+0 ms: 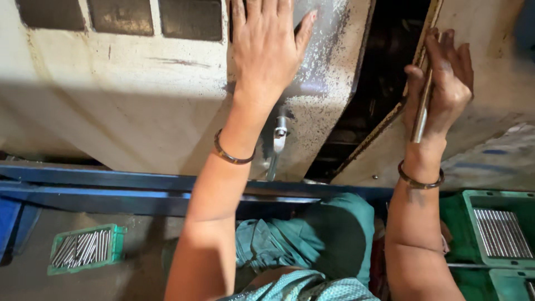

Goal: The person sits on the floor and repeatedly cleans cylindrical metal rods using a cloth. They wipe each rod, place it in a green bin, and then rub the same area of a nearby metal surface with the rod before repeating the cycle.

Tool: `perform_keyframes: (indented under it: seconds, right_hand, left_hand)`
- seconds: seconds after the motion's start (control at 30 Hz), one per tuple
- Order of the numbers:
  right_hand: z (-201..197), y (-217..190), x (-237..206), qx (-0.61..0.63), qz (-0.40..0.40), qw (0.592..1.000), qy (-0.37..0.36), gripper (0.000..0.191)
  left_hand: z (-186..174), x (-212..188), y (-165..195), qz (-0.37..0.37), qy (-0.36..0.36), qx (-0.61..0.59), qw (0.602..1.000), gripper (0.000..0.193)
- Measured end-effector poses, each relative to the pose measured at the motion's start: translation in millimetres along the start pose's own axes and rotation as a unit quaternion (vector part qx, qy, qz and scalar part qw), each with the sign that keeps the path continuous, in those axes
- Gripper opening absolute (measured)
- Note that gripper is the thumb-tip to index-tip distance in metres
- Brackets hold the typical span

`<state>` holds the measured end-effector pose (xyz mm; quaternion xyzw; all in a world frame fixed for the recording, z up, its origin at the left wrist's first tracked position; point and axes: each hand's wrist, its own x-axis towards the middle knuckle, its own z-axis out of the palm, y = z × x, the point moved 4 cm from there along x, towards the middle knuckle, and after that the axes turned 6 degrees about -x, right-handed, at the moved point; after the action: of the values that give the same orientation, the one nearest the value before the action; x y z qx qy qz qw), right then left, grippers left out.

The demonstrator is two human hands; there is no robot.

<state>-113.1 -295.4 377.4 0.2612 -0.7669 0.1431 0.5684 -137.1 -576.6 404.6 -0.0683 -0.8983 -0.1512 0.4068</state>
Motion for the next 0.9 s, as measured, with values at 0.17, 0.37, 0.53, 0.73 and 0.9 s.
perform_keyframes:
  seconds: [0.17, 0.37, 0.53, 0.73, 0.9]
  right_hand:
    - [1.8, -2.2, 2.3, -0.001, 0.023, 1.0, -0.001, 0.052]
    - [-3.1, -14.8, 11.6, -0.006, -0.037, 0.998, 0.053, 0.052]
    - [-4.9, -9.1, 22.8, 0.18, 0.046, 0.978, 0.094, 0.056]
    - [-6.1, -7.6, 42.6, 0.391, 0.088, 0.916, 0.03, 0.063]
    - [29.3, -40.4, 51.2, 0.466, 0.114, 0.877, -0.027, 0.066]
  left_hand:
    - [-6.0, -1.0, 3.3, 0.053, 0.084, 0.02, 0.995, 0.064]
    - [-8.4, -3.5, 3.3, 0.039, 0.062, 0.02, 0.997, 0.064]
    - [-16.4, -14.5, 9.0, 0.051, 0.071, 0.041, 0.995, 0.064]
    - [-12.3, -18.9, 8.1, 0.037, 0.046, 0.02, 0.998, 0.062]
    - [-5.9, -21.9, 3.9, 0.082, 0.146, 0.008, 0.986, 0.068]
